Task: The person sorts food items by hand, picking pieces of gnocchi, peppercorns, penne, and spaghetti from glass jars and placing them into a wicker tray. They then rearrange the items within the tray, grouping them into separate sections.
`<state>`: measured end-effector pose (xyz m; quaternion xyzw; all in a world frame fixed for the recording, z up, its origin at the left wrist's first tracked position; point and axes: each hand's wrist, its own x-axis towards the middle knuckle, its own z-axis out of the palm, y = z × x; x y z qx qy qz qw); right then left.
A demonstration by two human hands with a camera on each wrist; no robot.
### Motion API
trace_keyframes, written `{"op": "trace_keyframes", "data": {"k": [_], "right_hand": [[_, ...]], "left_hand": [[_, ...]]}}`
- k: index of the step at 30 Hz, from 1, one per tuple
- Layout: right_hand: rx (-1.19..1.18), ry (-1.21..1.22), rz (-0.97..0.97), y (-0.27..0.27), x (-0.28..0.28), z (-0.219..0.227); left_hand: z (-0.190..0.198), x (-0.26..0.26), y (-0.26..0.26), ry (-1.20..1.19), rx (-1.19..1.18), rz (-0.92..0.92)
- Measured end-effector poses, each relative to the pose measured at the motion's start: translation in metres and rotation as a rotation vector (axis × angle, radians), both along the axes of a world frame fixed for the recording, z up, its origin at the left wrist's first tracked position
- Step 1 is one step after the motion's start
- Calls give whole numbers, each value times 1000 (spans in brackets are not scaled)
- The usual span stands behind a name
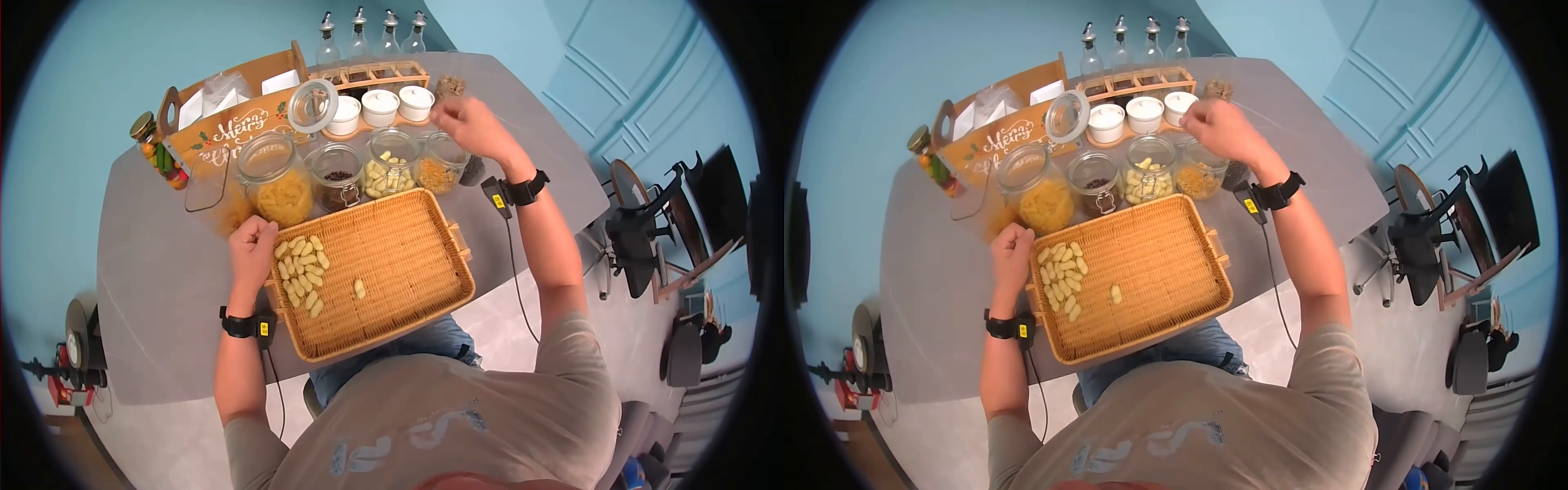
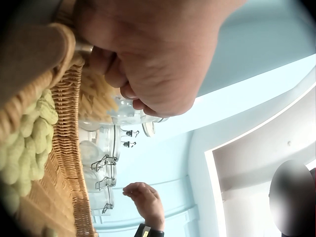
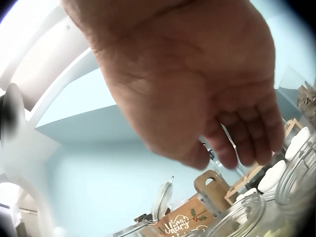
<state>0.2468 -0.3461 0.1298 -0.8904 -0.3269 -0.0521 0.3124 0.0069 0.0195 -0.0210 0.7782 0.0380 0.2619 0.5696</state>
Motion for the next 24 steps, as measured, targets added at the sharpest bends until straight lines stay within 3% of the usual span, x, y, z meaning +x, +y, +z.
{"op": "trace_keyframes", "data": {"k": [5,8,12,15,18,21,24], "right_hand": [[-551,314,222,-3,28,-1],[-547,588,301,-1,58,-6],[-736,651,275,6,78,-8],[-848,732,276,13,94,-34],[-925,829,297,18,91,-44],[-996,852,192,24,81,-44],[-904,1003,223,24,74,-46]], "left_hand": [[-4,1,3,12,8,-4],[-7,1,4,40,-2,11],[-7,1,6,59,-30,6],[-4,-1,4,93,-33,11],[-7,-1,7,101,-32,6],[-9,0,5,107,-66,-4],[-6,0,3,107,-80,-12]]}}
